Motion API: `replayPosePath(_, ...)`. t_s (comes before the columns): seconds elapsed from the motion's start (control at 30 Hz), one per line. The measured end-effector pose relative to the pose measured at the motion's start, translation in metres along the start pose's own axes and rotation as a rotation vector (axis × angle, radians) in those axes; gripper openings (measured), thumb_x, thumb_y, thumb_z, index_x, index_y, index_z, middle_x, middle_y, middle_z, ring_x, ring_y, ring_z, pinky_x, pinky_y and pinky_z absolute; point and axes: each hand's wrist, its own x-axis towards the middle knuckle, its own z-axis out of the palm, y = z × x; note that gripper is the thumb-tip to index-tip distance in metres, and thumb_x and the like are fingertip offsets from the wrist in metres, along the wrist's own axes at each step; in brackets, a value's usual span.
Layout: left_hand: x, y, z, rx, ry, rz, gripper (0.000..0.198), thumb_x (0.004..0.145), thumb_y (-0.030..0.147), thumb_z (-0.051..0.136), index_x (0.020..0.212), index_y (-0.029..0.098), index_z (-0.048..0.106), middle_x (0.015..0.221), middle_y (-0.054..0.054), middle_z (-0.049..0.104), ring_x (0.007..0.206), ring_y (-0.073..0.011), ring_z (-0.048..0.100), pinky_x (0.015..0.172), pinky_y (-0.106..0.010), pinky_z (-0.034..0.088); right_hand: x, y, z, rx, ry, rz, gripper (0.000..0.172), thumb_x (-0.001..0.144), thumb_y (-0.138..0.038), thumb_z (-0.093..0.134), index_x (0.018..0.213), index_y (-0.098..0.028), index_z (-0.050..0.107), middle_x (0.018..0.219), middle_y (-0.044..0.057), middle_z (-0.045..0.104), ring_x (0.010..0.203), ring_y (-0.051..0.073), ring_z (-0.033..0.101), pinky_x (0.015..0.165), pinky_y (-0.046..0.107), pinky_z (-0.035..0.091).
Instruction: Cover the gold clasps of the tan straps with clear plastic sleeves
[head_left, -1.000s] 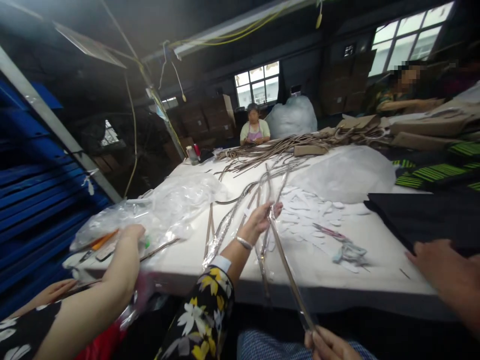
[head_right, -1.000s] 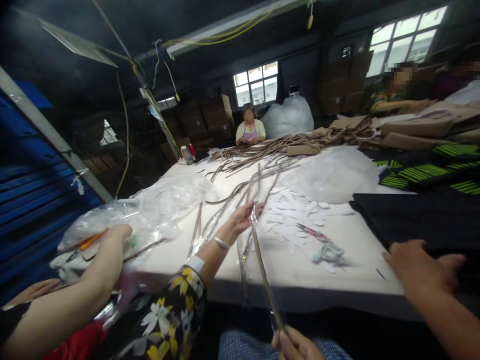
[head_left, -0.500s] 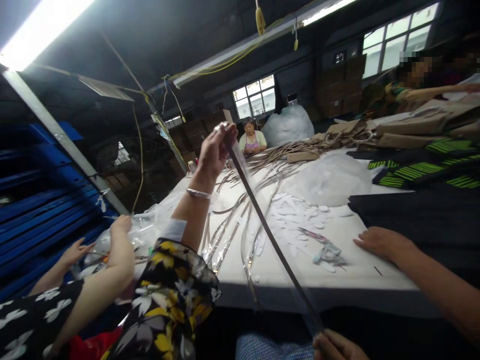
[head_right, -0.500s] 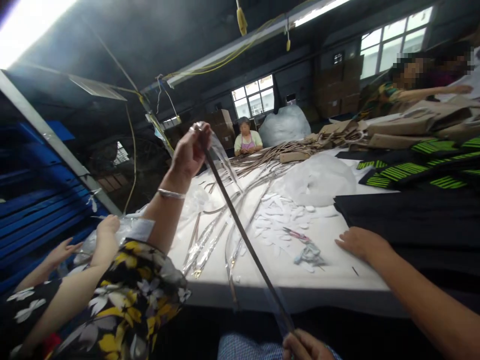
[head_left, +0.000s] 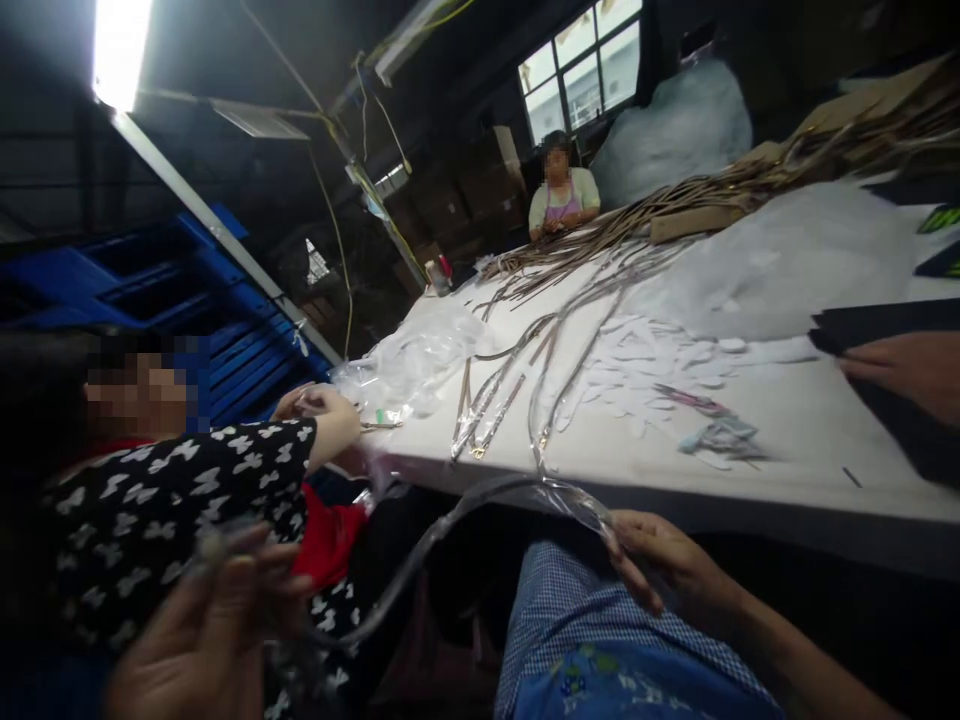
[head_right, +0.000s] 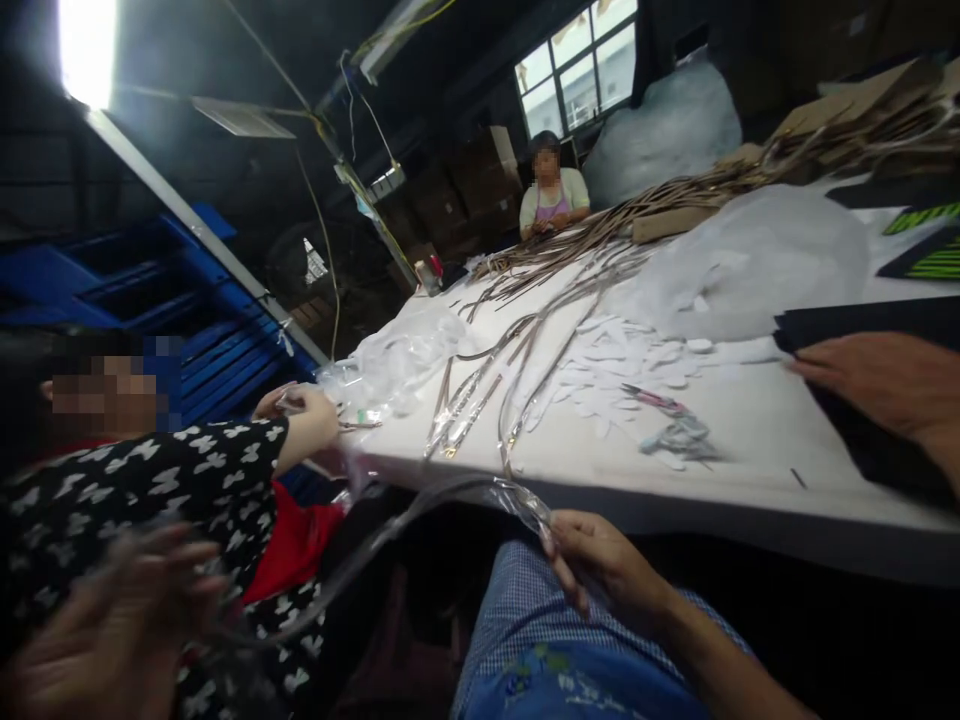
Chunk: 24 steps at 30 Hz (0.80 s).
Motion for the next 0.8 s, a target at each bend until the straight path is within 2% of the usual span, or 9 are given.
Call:
replayPosePath(0.03,-0.012,-0.025,-0.004,0.009,-0.095,-0.020,0.061,0.050,0.077,0.068,0.092,0.032,0.071,0.079,0.006,0.077,0.065,-0.0271,0.071,0.054,-0.038,0.058,0.005,-0.001,0.004,0.000,-0.008,0.015,0.038,0.087,-0.052,0.060,0.077,-0.016,0.056,0.043,-0.006,0.049,0.032,0.004,0.036,0.036,0.016,0.025)
replayPosePath(0.07,-0.023,-0.050,-0.006,0.082,-0.315,-0.071,0.054,0.056,0.069,0.071,0.089,0.027,0.072,0.082,0.001,0.077,0.072,-0.0290,0.072,0.061,-0.040,0.059,0.011,-0.002,0.008,-0.010,-0.017,0.035,0.038,0.086,-0.052,0.061,0.078,-0.015,0.056,0.046,-0.006,0.051,0.033,0.004,0.038,0.037,0.016,0.027)
replayPosePath(0.13,-0.042,-0.096,-0.004,0.319,-0.604,-0.034,0.044,0.063,0.060,0.070,0.082,0.021,0.074,0.088,-0.007,0.077,0.088,-0.0342,0.071,0.078,-0.044,0.058,0.023,0.001,0.015,-0.048,-0.036,0.093,0.039,0.085,-0.052,0.063,0.080,-0.014,0.059,0.053,-0.003,0.056,0.038,0.005,0.045,0.039,0.016,0.033)
replayPosePath(0.23,-0.072,-0.136,0.020,0.514,-0.586,0.109,0.038,0.078,0.041,0.062,0.110,0.022,0.070,0.119,-0.011,0.069,0.116,-0.0342,0.060,0.102,-0.048,0.046,0.040,0.015,0.026,-0.122,-0.087,0.196,0.039,0.084,-0.051,0.065,0.084,-0.012,0.062,0.068,0.001,0.064,0.047,0.007,0.054,0.043,0.017,0.038)
replayPosePath(0.3,-0.092,-0.140,0.046,0.331,-0.626,0.276,0.056,0.082,0.031,0.061,0.137,0.023,0.051,0.144,-0.008,0.049,0.135,-0.0282,0.042,0.114,-0.045,0.033,0.046,0.027,0.034,-0.154,-0.135,0.250,0.037,0.085,-0.049,0.064,0.089,-0.012,0.064,0.076,0.003,0.066,0.053,0.008,0.057,0.049,0.019,0.043)
replayPosePath(0.37,-0.109,-0.135,0.076,0.129,-0.724,0.383,0.066,0.081,0.026,0.064,0.144,0.025,0.042,0.151,-0.005,0.039,0.141,-0.0252,0.033,0.118,-0.042,0.025,0.047,0.040,0.043,-0.192,-0.217,0.311,0.037,0.087,-0.048,0.062,0.088,-0.011,0.065,0.073,0.003,0.066,0.056,0.009,0.058,0.054,0.020,0.045)
replayPosePath(0.5,-0.123,-0.133,0.118,-0.144,-0.879,0.314,0.050,0.082,0.020,0.060,0.132,0.025,0.057,0.140,-0.006,0.053,0.133,-0.0253,0.044,0.116,-0.040,0.030,0.038,0.059,0.054,-0.249,-0.320,0.374,0.041,0.092,-0.049,0.056,0.079,-0.011,0.064,0.060,0.002,0.063,0.055,0.010,0.059,0.054,0.020,0.042)
replayPosePath(0.6,-0.114,-0.140,0.131,-0.188,-1.013,0.221,0.043,0.081,0.018,0.060,0.123,0.024,0.062,0.125,-0.006,0.064,0.119,-0.0244,0.057,0.109,-0.039,0.041,0.026,0.068,0.052,-0.172,-0.235,0.362,0.037,0.091,-0.046,0.058,0.083,-0.011,0.064,0.068,0.002,0.065,0.059,0.009,0.060,0.060,0.020,0.046)
replayPosePath(0.8,-0.098,-0.130,0.147,-0.279,-1.182,0.251,0.042,0.083,0.012,0.056,0.122,0.023,0.063,0.124,-0.005,0.064,0.112,-0.0199,0.061,0.105,-0.035,0.045,0.009,0.073,0.047,0.078,-0.204,0.466,0.031,0.086,-0.041,0.067,0.098,-0.012,0.063,0.077,0.003,0.065,0.059,0.009,0.061,0.059,0.022,0.050)
